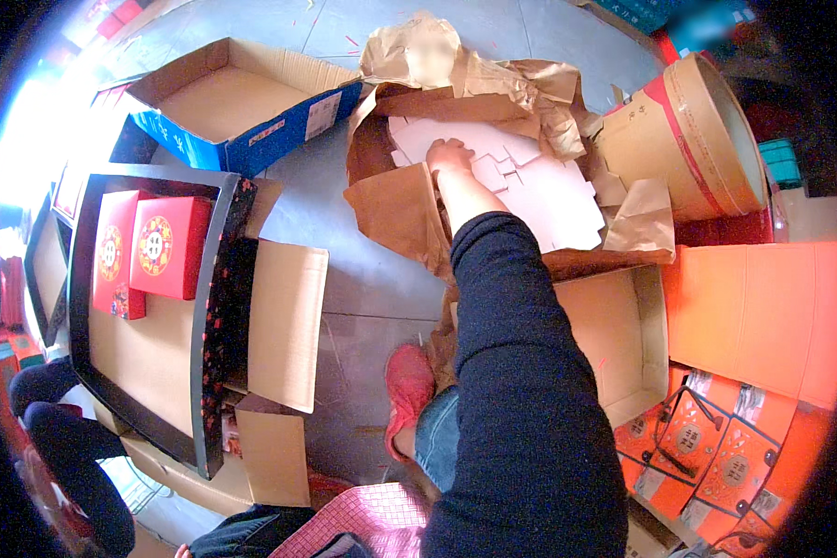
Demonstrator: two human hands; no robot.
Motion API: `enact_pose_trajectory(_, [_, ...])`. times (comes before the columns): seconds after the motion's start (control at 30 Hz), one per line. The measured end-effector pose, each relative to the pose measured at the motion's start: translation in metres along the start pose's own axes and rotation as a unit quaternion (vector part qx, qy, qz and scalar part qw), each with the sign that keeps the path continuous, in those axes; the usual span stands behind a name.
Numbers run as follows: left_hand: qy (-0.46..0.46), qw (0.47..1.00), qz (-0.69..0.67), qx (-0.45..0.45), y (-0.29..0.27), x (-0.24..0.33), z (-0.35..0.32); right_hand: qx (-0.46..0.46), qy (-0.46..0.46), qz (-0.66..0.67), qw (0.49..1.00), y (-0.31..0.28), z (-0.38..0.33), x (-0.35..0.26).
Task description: The person folds flat white cardboard pieces into small boxes and inserts red paper packets into them. They place the completed boxes into a larger cardboard container. The person repeats this process multiple times.
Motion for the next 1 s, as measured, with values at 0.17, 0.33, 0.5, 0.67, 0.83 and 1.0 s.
enact_pose_trajectory(0.17, [-0.003,1.0,-0.007,-0.004,0.0,-0.004,-0.005,-0.036,0.062,0.114,0.991,-0.009,-0.031,-0.025])
enact_pose_trajectory(0.33, [-0.005,1.0,-0.013,0.0,-0.005,0.001,-0.009,-0.022,0.03,0.216,0.976,-0.017,-0.036,-0.004])
enact_pose_trajectory(0.5, [0.05,0.998,0.002,-0.026,-0.016,0.007,-0.019,0.037,-0.198,0.096,0.975,-0.146,-0.116,0.054])
enact_pose_trajectory(0.67, [0.114,0.991,-0.063,0.01,0.006,0.01,-0.022,-0.013,-0.303,0.31,0.901,-0.298,-0.248,0.096])
enact_pose_trajectory(0.83, [0.149,0.933,-0.327,0.029,0.032,0.048,-0.016,0.039,-0.313,0.402,0.86,-0.381,-0.429,0.115])
enact_pose_trajectory(1.0, [0.03,0.712,-0.68,-0.174,0.015,0.099,-0.042,-0.119,-0.332,0.672,0.651,-0.343,-0.607,0.08])
Point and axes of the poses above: each hand's wrist, its own z-axis towards the middle knuckle, its own y-axis out of the palm, x = y × z, the point moved 1 cm from there along z, towards the middle knuckle, and after that the axes turned 8 degrees about z, right-handed, at the moved point
